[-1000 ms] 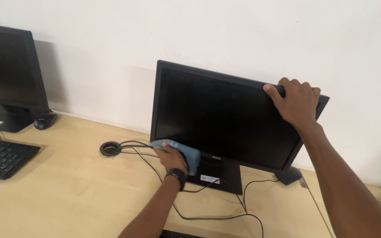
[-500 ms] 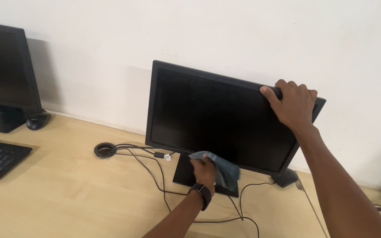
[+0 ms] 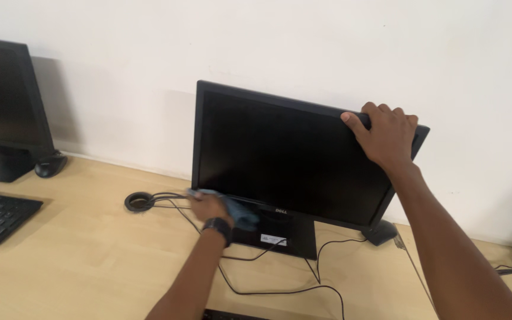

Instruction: The person cleans a computer monitor screen, keyboard, and mouse using a blue cloth. They wipe the monitor screen thoroughly, then clean the keyboard and mouse, and finally wipe the desk surface around the equipment. The person repeats the cleaning process on the monitor and keyboard multiple times.

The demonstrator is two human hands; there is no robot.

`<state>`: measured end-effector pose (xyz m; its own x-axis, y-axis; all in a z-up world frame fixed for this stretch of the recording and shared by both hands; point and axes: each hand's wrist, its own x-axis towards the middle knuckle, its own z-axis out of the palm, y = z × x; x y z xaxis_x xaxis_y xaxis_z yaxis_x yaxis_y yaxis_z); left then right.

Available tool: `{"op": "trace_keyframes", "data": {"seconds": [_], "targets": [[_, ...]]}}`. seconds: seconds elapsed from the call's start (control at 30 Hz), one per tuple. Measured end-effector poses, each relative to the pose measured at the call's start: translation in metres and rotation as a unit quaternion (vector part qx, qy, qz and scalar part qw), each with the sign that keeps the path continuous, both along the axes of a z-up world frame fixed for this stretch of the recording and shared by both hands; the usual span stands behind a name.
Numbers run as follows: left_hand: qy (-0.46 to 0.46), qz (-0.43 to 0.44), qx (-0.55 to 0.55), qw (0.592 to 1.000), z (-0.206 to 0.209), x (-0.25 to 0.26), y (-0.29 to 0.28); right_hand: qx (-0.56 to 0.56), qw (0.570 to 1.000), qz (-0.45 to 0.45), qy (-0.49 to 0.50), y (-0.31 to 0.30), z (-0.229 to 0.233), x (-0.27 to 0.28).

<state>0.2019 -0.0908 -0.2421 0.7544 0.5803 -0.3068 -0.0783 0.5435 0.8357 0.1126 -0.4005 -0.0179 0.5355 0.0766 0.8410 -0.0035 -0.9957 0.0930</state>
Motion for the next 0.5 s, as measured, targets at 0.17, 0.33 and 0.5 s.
{"op": "trace_keyframes", "data": {"seconds": [0.17, 0.33, 0.5], "targets": [[-0.199, 0.078, 0.422, 0.881, 0.001, -0.03, 0.001, 0.013, 1.0, -0.016, 0.017, 0.002, 0.0, 0.001], [-0.135, 0.0, 0.527, 0.839, 0.008, -0.053, -0.021, 0.003, 1.0, -0.002, -0.001, 0.002, -0.002, 0.0], [-0.165, -0.053, 0.577, 0.798, -0.004, -0.087, -0.051, 0.006, 1.0, -0.021, 0.023, 0.0, -0.001, 0.003]]}}
